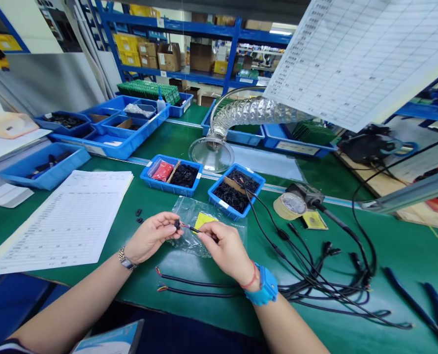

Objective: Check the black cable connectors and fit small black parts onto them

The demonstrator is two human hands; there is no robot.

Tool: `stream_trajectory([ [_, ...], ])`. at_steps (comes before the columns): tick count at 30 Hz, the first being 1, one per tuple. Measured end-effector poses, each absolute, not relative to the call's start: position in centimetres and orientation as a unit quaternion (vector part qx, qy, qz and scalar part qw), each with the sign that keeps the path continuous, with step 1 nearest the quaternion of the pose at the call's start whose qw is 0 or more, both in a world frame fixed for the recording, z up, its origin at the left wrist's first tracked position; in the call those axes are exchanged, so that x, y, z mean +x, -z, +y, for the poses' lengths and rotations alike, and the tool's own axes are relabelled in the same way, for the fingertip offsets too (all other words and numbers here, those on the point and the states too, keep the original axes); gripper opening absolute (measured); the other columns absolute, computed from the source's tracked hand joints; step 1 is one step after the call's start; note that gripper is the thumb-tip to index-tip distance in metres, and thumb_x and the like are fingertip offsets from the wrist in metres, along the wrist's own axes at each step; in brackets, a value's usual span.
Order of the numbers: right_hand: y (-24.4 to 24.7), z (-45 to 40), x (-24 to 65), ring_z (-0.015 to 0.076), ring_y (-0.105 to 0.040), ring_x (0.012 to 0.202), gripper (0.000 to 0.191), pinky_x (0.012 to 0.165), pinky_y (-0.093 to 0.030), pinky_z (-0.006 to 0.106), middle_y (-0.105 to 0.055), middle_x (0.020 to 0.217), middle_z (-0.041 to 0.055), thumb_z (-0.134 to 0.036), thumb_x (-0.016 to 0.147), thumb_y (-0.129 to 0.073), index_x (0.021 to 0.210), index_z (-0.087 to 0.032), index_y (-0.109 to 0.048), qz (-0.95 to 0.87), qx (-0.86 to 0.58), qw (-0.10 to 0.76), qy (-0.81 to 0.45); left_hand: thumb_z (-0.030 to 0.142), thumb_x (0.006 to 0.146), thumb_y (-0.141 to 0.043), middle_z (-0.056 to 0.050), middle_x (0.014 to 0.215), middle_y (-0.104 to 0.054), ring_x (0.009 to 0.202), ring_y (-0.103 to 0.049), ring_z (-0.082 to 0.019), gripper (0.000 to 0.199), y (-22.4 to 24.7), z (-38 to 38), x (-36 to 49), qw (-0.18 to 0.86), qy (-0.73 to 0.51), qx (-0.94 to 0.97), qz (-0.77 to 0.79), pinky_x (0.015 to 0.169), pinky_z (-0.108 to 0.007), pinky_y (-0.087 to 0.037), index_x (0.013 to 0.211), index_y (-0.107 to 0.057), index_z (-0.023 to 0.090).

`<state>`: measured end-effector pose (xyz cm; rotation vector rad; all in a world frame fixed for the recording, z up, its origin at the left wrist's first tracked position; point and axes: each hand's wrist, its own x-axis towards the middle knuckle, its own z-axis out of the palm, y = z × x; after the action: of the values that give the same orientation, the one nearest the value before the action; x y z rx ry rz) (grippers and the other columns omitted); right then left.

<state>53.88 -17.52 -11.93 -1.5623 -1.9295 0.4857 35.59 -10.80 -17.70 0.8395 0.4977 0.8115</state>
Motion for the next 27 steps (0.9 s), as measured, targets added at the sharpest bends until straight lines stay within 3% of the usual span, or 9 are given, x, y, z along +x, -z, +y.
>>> stream_trajectory([
  [9,12.0,-17.5,53.7,0.0115,-0.051,0.057,0.011,0.056,-0.040,0.023,-0.057,0.063,0.0001,-0.023,0.080,-0.048,0.076,-0.018,-0.057,-0.736,-0.584,0.299,-0.165,0.015,0.069,-0.063,-0.003,0.080,-0.064,0.075,-0.062,-0.014,0.023,17.8,-11.0,35.7,0.799,-0.369,0.415,0.230,0.069,-0.024,-0.049,0.091,-0.057,0.016],
  [19,13.1,-18.1,53.7,0.0142,-0.055,0.067,0.014,0.059,-0.041,0.026,-0.059,0.075,0.0046,-0.022,0.083,-0.043,0.086,-0.018,-0.056,-0.777,-0.574,0.257,-0.033,0.015,0.066,-0.066,-0.004,0.072,-0.066,0.067,-0.061,-0.012,0.023,18.1,-11.1,35.8,0.780,-0.369,0.438,0.253,0.066,-0.024,-0.046,0.088,-0.059,0.016],
  [27,12.9,-18.8,53.4,0.0128,-0.052,0.063,0.016,0.057,-0.039,0.024,-0.058,0.071,0.0048,-0.018,0.084,-0.042,0.086,-0.017,-0.058,-0.813,-0.538,0.215,0.056,0.017,0.066,-0.066,-0.002,0.072,-0.065,0.066,-0.060,-0.012,0.022,17.8,-11.1,35.7,0.770,-0.372,0.443,0.268,0.065,-0.023,-0.046,0.087,-0.060,0.016],
])
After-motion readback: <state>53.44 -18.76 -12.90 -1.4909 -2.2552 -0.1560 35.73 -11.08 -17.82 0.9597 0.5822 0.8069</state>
